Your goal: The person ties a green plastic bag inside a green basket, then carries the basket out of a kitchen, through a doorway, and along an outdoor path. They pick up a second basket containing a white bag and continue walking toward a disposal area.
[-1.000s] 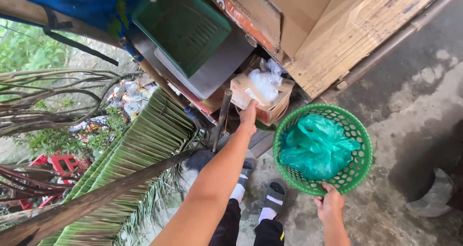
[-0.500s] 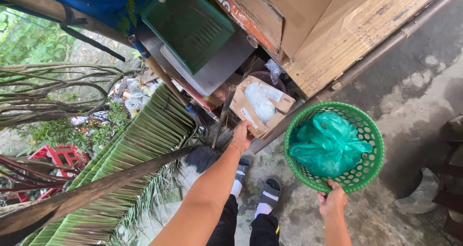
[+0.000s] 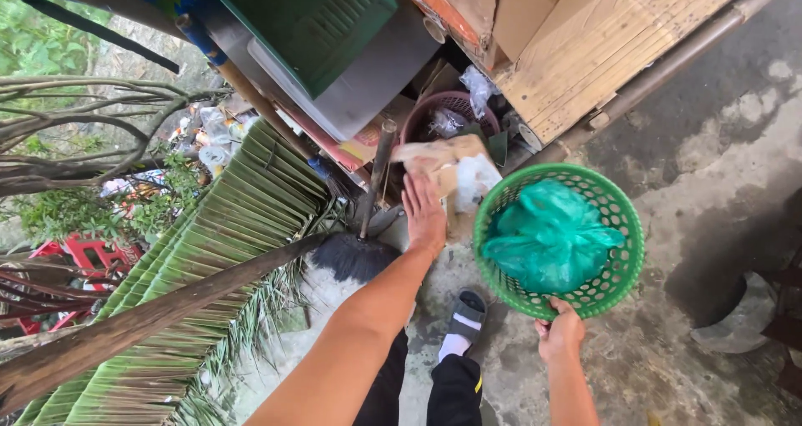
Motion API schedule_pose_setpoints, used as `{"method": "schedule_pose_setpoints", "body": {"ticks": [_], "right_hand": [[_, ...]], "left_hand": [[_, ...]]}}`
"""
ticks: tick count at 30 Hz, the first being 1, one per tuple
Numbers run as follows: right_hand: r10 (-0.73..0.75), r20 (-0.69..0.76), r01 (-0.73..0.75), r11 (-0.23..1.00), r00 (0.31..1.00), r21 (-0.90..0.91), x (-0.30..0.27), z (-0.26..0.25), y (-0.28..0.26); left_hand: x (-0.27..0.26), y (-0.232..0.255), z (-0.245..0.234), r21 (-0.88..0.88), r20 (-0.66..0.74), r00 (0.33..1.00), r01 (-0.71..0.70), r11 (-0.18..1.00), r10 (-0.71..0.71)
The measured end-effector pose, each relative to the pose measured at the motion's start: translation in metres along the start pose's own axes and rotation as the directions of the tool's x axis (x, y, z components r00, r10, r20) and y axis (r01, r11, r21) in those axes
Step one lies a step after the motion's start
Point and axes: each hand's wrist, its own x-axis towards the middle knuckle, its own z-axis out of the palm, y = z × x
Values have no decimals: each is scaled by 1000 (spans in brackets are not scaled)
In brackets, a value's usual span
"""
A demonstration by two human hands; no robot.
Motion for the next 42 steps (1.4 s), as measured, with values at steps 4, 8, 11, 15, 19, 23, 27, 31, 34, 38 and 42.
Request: {"method": "schedule_pose_setpoints", "body": {"ticks": [4, 8, 11, 15, 19, 23, 27, 31, 34, 38, 42], "right_hand": [[-90, 28, 92, 994, 996, -59, -11, -1, 4], [-45, 55, 45, 999, 997, 10, -12, -10, 10], [-53, 70, 49, 997, 996, 53, -2, -16, 13], [-120, 21, 121, 990, 993, -78, -19, 15, -2], [-134, -10, 132, 985, 991, -109, -9, 15, 3], [-107, 5, 107, 991, 994, -75, -12, 14, 4], [-100, 35, 101, 994, 994, -41, -12, 16, 7], [-97, 36, 98, 994, 995, -40, -20, 22, 5], [-70, -19, 70, 997, 997, -14, -27, 30, -3], [-52, -8, 52, 999, 999, -17, -20, 33, -9], [-54, -106, 41, 991, 993, -124, -23, 40, -20]], "left_hand": [[31, 9, 2, 297, 64, 976, -220, 929, 210], [54, 13, 29, 365, 153, 870, -491, 791, 469], [71, 45, -8, 342, 339, 854, -503, 794, 396], [85, 58, -46, 283, 516, 848, -304, 910, 123], [80, 0, 73, 290, 446, 882, -305, 907, 154], [69, -28, 94, 180, 344, 902, -338, 924, 263], [63, -25, 30, -58, 388, 899, -198, 979, 205], [61, -13, 1, -173, 419, 902, -36, 984, 107], [63, -24, 16, -388, 416, 903, 71, 919, 106], [72, -32, 13, -605, 488, 872, 306, 735, 38], [74, -61, 44, -733, 599, 800, 533, 423, 28]]}}
